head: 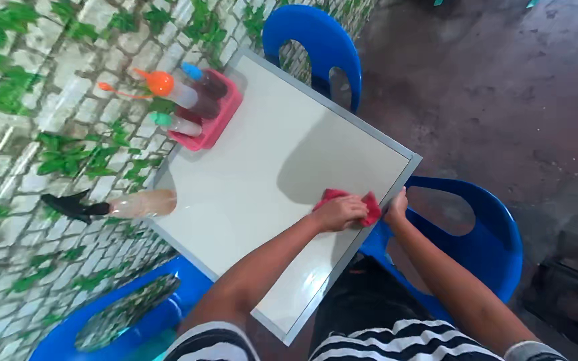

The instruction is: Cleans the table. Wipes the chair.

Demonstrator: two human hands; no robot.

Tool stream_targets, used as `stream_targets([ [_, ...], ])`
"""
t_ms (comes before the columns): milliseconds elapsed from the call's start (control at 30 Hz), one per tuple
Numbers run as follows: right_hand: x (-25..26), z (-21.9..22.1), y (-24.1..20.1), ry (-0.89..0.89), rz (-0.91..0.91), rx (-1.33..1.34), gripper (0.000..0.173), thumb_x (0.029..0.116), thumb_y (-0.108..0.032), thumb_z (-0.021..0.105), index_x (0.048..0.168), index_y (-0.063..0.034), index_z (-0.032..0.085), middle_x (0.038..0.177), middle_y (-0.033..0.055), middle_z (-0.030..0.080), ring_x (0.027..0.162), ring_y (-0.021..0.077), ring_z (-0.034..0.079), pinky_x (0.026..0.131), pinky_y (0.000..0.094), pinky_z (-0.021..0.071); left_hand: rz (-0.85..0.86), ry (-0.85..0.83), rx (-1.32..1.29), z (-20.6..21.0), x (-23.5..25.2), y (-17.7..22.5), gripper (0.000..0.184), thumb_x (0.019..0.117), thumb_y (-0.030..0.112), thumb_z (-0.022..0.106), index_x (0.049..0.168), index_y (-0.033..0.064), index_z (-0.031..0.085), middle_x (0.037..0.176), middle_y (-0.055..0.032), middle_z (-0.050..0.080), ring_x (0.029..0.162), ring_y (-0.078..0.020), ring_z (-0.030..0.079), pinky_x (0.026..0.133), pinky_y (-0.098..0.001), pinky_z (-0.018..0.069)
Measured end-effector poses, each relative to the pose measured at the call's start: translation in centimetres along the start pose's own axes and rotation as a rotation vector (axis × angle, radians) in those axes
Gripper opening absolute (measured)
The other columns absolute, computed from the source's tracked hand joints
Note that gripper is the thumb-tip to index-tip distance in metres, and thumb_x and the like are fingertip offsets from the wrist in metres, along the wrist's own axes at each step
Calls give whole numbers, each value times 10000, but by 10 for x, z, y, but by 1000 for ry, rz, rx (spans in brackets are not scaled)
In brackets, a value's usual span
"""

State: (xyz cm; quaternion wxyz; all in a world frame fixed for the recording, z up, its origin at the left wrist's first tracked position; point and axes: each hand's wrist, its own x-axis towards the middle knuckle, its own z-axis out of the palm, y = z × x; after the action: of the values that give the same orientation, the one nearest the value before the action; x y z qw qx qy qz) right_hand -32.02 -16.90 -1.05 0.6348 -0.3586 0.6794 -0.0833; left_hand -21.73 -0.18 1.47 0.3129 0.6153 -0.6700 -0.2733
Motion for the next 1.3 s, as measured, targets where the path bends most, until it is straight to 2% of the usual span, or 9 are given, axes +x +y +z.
stream_targets([
  [100,12,-24,9,-138,5,-107,617,1145,-374,124,1321,56,530,1114,199,600,891,240,630,779,386,540,-220,106,-108,-32,-38,41,233,932,-31,548,1058,-13,744,1151,-158,744,1155,-299,693,1033,-450,528],
  [167,10,-40,20,-210,-14,-193,602,1146,-344,124,1317,63,533,1130,196,605,882,233,634,776,374,538,-404,214,-102,-64,-56,49,258,924,-26,558,1101,-26,747,1163,-178,735,1151,-306,691,1030,-470,529],
  [367,-10,-72,73,-303,94,-240,621,1142,-379,129,1321,53,537,1177,191,619,946,235,647,814,383,537,-866,461,81,-95,-74,-28,433,1029,94,571,1458,39,553,1403,-217,617,1312,-407,584,1111,-603,425],
  [467,-28,-90,100,-278,147,-255,603,1143,-386,154,1332,44,532,1177,185,622,943,230,647,822,385,537,-697,572,242,-44,-44,-50,420,1005,43,550,1422,13,593,1471,-179,583,1422,-355,496,1217,-529,317],
  [600,-46,-112,135,-251,244,-281,540,1142,-372,218,1333,25,529,1170,165,617,947,218,643,823,378,540,-334,434,146,-2,-28,-21,360,957,-74,539,1219,62,746,1345,-132,685,1350,-312,580,1197,-521,364],
  [733,-62,-119,151,-237,222,-360,510,1142,-333,241,1345,31,536,1225,193,617,1004,245,639,859,403,526,-156,200,45,16,-63,15,326,915,-120,581,1109,55,775,1254,-121,726,1292,-299,624,1189,-491,383],
  [833,-73,-119,153,-270,199,-422,515,1145,-325,232,1354,35,535,1267,211,613,1051,265,641,894,421,524,-174,241,-130,18,-109,30,305,945,-100,544,1135,13,755,1215,-146,732,1236,-295,650,1134,-450,446],
  [1100,-79,-118,153,-317,172,-452,566,1145,-337,165,1391,61,484,1313,248,600,1094,286,649,924,434,523,-872,1040,-239,-68,-299,74,342,1061,86,492,1366,0,622,1388,-162,636,1299,-227,597,1127,-432,452],
  [1300,-85,-108,153,-400,166,-458,640,1137,-406,115,1410,54,466,1314,242,606,1099,286,664,920,432,540,-1279,1229,331,-19,-342,10,360,1060,95,483,1374,-17,618,1425,-236,600,1374,-405,534,1171,-552,374],
])
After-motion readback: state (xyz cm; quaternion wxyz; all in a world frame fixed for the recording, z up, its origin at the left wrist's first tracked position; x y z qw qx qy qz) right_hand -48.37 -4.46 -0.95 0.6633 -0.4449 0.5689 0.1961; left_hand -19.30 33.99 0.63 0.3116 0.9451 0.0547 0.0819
